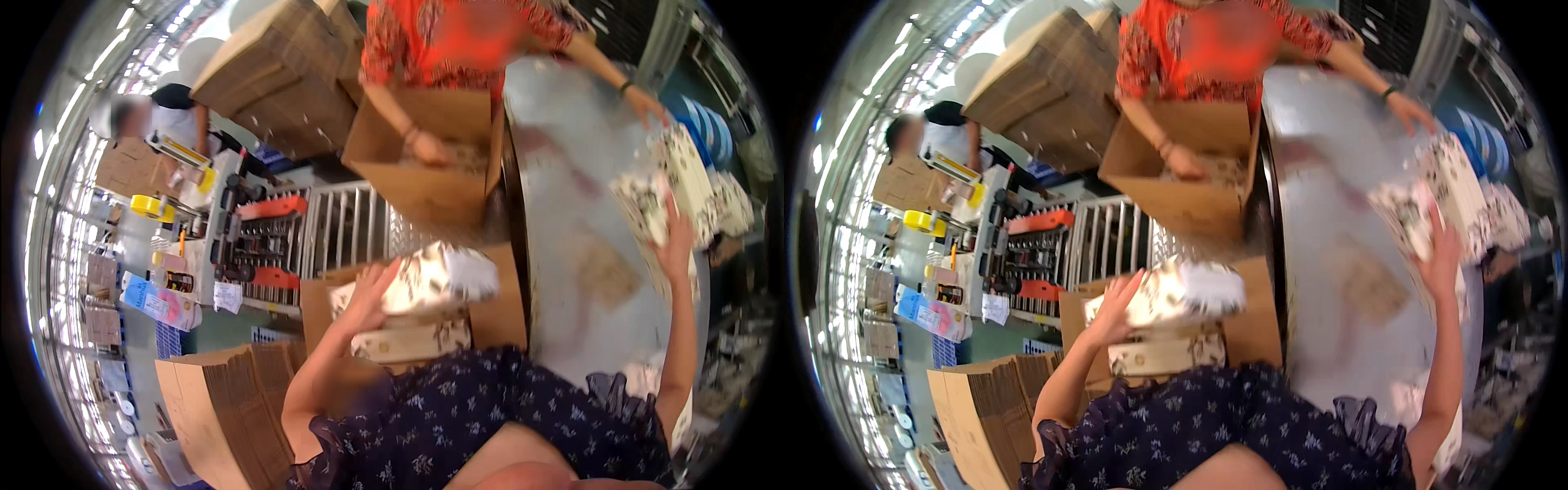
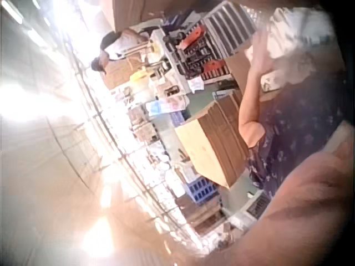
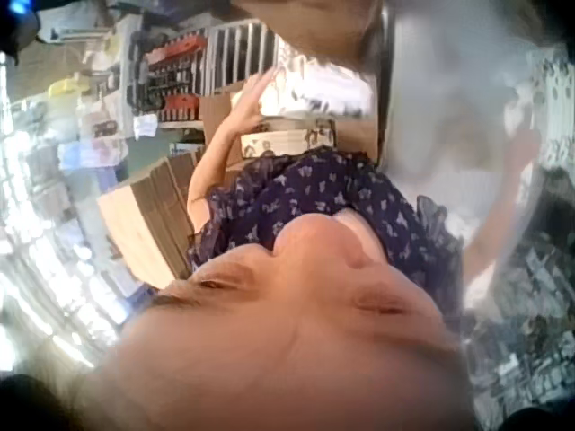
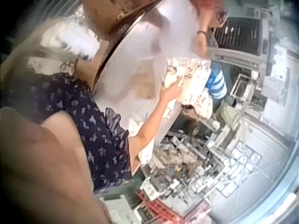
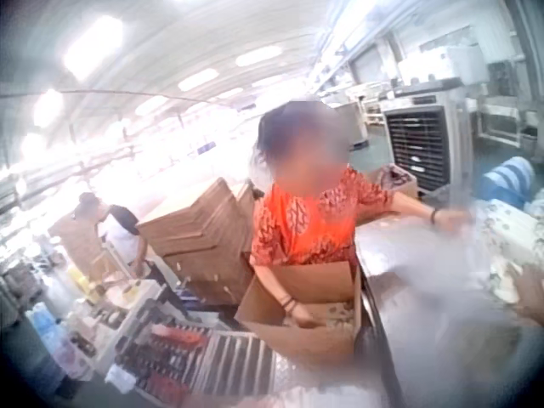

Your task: The person picks up wrapped rectangular items from a table, places them inside cardboard boxes, and then moves the loaded boxes onto a conveyor belt system.

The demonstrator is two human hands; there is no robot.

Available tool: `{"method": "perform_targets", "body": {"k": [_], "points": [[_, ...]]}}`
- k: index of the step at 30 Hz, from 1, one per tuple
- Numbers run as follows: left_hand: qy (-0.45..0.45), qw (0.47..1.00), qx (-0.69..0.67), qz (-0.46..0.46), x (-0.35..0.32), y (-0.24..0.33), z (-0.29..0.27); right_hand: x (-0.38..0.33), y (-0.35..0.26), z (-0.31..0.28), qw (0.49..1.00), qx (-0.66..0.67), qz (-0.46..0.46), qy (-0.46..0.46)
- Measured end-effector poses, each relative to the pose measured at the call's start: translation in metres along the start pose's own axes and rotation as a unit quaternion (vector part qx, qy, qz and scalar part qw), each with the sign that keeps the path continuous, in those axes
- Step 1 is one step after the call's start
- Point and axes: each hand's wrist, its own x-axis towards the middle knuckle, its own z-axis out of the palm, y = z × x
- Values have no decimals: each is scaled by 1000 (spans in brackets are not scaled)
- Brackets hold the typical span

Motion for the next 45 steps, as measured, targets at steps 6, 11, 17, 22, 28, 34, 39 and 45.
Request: {"method": "perform_targets", "body": {"k": [6, 11, 17, 22, 28, 34, 39, 45], "points": [[-82, 977, 199, 4, -17, -85, 165, -42, -213, -215, 789, 497, -329, 147], [-137, 989, 27, -43, -51, -108, 169, -86, -388, -240, 683, 465, -553, 105], [46, 958, 200, 198, -101, -119, 150, -100, -567, -49, 795, 335, -506, 15], [211, 964, 159, -18, -155, -125, 17, -93, -483, -34, 819, 406, -405, -15], [-36, 957, -176, -229, -201, -171, 5, -89, -323, 31, 927, 361, 2, -100], [-4, 997, -50, 50, -127, -198, 179, -107, -387, -83, 825, 465, -184, -264], [-277, 959, 50, -19, -104, -124, 120, -120, -479, -21, 824, 283, -434, -228], [-343, 929, 77, 120, -109, -111, 98, -103, -489, -32, 841, 222, -468, -159]]}}
